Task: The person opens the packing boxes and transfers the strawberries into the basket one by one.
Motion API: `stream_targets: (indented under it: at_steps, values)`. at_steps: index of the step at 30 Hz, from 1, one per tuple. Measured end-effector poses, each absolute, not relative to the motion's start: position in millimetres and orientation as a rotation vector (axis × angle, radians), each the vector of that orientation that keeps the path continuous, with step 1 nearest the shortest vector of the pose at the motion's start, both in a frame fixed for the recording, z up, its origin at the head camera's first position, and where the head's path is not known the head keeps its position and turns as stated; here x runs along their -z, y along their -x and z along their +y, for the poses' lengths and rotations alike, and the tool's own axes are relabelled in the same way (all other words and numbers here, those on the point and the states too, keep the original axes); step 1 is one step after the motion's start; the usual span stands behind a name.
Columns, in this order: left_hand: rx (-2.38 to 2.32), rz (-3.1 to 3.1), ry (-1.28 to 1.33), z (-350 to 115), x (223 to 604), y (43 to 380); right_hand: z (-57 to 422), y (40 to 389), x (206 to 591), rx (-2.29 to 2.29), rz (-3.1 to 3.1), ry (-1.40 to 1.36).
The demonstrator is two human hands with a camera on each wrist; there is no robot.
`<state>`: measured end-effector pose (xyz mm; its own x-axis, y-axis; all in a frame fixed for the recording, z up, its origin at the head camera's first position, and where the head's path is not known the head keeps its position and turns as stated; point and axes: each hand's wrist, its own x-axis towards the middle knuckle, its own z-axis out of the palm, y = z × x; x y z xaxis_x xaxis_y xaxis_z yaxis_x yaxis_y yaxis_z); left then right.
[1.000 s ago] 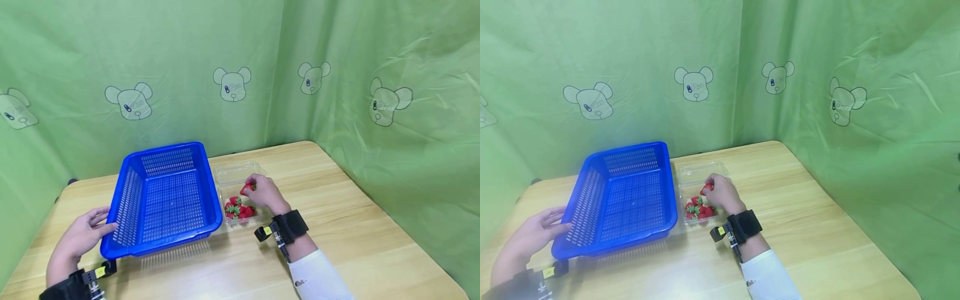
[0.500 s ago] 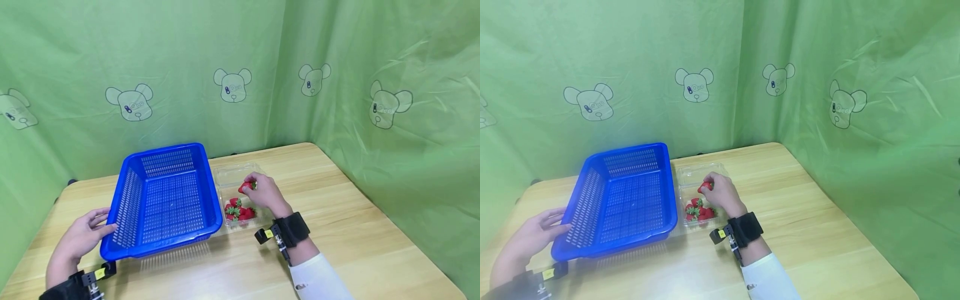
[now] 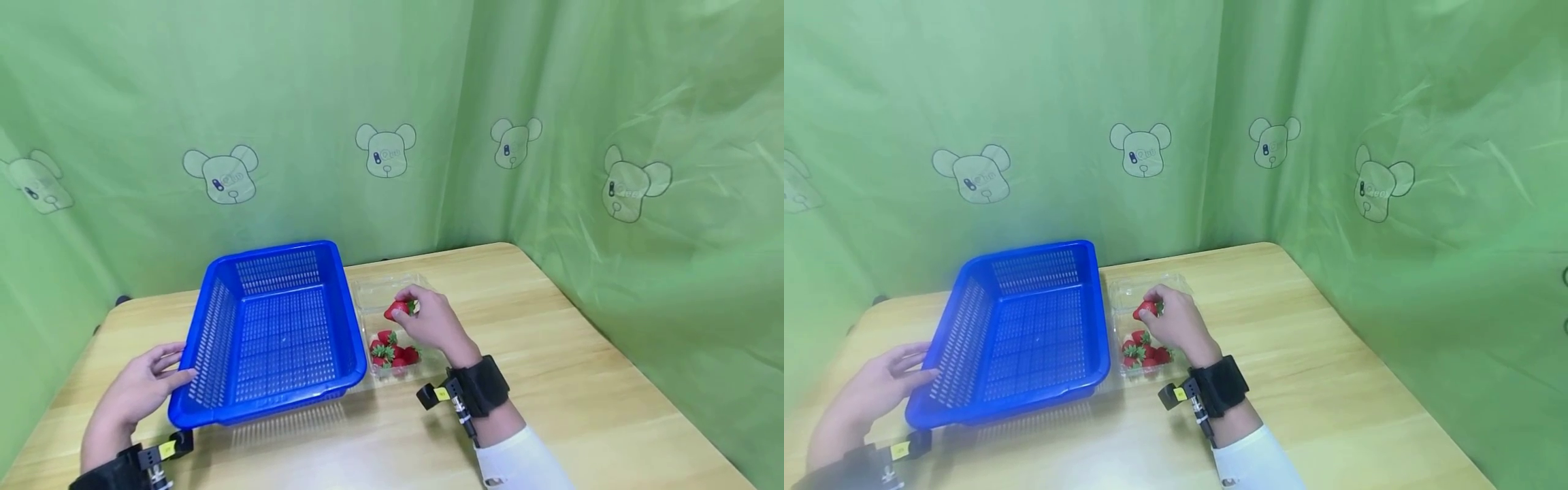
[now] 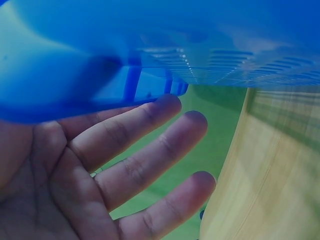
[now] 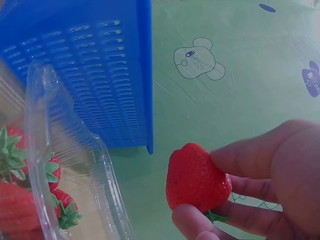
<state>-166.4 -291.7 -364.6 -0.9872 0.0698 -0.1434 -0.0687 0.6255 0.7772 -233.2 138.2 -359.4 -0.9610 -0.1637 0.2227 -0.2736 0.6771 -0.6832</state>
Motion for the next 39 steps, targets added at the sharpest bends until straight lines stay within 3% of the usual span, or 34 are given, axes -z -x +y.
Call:
stream_targets:
  at_steps: [39]
  values:
    - [-1.301,2.685,0.012,-289.4,363.7,166.2,123.4,220.3,352.9,-1.153,-2.678,-0.484]
